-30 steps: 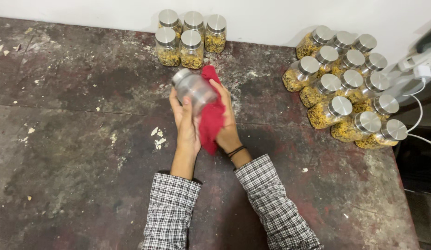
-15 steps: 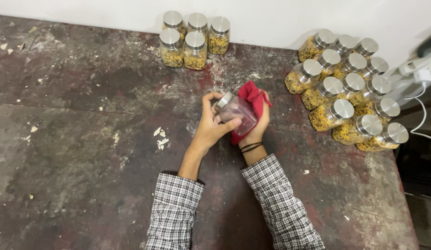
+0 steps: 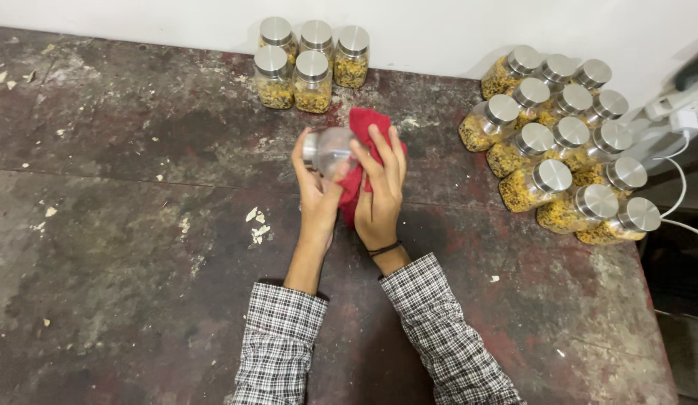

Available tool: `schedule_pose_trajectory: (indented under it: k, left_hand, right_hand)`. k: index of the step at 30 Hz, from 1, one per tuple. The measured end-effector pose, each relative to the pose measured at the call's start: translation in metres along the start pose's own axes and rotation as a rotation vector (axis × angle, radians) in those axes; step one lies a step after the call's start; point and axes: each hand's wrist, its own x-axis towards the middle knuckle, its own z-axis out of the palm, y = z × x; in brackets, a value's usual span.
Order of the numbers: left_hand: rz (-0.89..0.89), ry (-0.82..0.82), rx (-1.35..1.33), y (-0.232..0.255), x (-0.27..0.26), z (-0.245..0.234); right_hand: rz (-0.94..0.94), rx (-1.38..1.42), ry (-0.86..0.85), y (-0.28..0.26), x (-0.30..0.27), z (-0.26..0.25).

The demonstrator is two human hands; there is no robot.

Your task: The person wipes the exterior of multiple glass jars filled with yellow granular contents using a red cloth. They handle the jars one at a time, rotating them to clean all sides, and place each cleaned jar back on the table in a neat row.

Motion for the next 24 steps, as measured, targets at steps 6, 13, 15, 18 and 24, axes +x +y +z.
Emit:
schedule_pose_trajectory:
  k: [6, 13, 15, 18, 24]
  left_hand:
    - [-0.149, -0.169, 0.291, 0.011, -0.006, 0.006]
    - [-0.072, -0.162, 0.059, -0.002, 0.002, -0.012]
    - [-0.037, -0.062, 0.082, -0.003, 0.005, -0.015]
    - [0.006, 0.1, 0.056, -0.001, 0.009, -0.013]
    - [0.043, 0.193, -0.002, 0.005, 0.004, -0.005]
  right_hand:
    - [0.202, 0.295, 0.107, 0.026, -0.001, -0.006]
    - [0.667, 1.123, 0.045, 0.061, -0.003, 0.016]
    - [0.724, 1.095, -0.026, 0.058, -0.008, 0.02]
    - [0.548, 0.724, -0.145, 0.044, -0.014, 0.025]
    - [0.294, 0.282, -0.078, 0.015, -0.002, 0.016]
